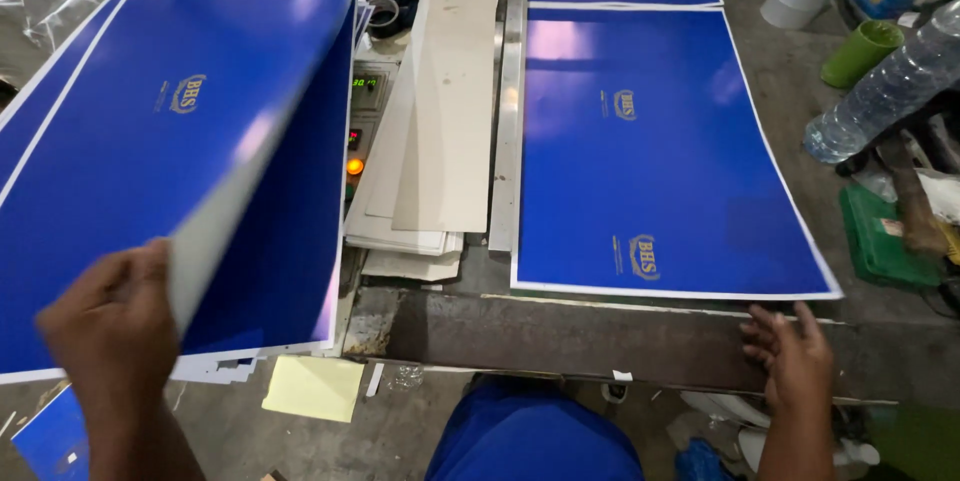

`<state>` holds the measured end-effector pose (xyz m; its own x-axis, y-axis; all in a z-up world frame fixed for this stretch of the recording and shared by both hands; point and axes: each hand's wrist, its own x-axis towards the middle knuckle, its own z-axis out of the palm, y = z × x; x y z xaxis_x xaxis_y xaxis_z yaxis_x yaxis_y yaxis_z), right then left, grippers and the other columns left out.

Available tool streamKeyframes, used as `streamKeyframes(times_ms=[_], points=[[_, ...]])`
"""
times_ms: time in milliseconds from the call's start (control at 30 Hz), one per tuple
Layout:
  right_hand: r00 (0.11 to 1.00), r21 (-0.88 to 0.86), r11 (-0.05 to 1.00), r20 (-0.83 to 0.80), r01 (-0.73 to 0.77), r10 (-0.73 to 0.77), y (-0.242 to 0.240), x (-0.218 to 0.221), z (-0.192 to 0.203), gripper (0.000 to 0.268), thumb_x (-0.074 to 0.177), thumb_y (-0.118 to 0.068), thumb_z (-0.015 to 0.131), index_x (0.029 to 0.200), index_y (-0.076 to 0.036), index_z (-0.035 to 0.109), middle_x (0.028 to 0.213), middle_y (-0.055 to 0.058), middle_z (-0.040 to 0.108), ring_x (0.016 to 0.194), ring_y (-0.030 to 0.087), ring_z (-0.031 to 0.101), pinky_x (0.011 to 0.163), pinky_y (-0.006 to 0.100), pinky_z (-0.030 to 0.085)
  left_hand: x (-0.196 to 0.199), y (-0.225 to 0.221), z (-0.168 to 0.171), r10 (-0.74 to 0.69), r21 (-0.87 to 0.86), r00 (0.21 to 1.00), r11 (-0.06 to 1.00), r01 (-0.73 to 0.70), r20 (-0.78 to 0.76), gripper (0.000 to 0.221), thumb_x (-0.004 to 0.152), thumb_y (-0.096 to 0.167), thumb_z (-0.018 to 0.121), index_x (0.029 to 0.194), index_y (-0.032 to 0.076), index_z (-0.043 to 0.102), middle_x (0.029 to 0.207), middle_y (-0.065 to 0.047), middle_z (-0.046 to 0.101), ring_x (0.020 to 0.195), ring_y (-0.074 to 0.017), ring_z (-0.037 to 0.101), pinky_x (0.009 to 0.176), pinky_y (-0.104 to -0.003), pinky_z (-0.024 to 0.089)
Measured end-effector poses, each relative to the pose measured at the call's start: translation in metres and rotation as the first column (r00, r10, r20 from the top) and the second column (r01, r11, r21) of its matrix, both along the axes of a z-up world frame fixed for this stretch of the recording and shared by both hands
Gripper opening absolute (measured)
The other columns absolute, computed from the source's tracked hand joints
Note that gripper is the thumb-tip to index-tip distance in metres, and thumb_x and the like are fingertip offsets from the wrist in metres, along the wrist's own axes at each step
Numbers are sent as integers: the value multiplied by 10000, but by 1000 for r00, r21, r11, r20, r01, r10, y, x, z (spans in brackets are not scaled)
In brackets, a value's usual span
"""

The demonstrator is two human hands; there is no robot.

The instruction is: The person takes printed and laminated blue sheets from an industrial machine and stacks them onto a pile.

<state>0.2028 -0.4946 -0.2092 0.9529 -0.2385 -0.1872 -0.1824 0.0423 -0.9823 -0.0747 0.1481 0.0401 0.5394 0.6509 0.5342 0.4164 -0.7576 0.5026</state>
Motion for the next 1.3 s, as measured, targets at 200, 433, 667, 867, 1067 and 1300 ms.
streamKeyframes(times_ms=[200,433,667,867,1067,1300], points=[[997,3,999,-71,33,-33,31,-50,3,538,1045,-147,571,1567,-65,468,1221,209,701,933,258,704,671,347,549,19,-17,-40,-319,31,945,948,318,69,158,1078,160,696,1085,9,740,810,-103,699,692,-168,655,647,-300,498],[886,-42,896,-173,-442,429,138,-78,27,466,972,-189,585,1431,-104,595,1136,167,781,865,237,737,686,350,601,99,-172,-73,-705,-156,695,678,719,140,190,922,141,753,1060,15,717,846,-177,747,664,-274,746,571,-384,567],[453,1,463,203,-887,868,202,-107,2,521,918,-107,746,1382,-26,523,1184,133,673,1053,167,669,892,323,578,115,-265,-100,-735,-105,626,623,775,259,210,951,145,730,1098,4,683,953,-194,735,825,-385,737,678,-446,579],[795,377,717,93,-586,600,205,-103,2,461,831,-53,625,1286,-124,601,1095,42,745,949,156,748,780,306,629,101,-264,-111,-907,-244,418,395,886,47,390,939,241,728,1218,-19,644,1153,-204,729,998,-400,713,827,-475,574],[958,278,920,12,-278,286,132,-67,-69,165,1029,-119,622,1086,35,616,919,171,693,754,257,683,637,391,597,65,-251,-81,-917,-181,397,387,904,26,410,907,240,785,1203,-22,677,1203,-230,722,1043,-413,710,870,-473,567],[987,280,959,159,-37,-8,61,-64,-33,221,1025,-95,624,1233,-21,624,1032,96,680,848,184,664,705,328,583,71,-177,-97,-724,94,685,679,728,-78,309,888,192,783,1160,52,737,1273,-160,726,1289,-353,641,1070,-501,488]])
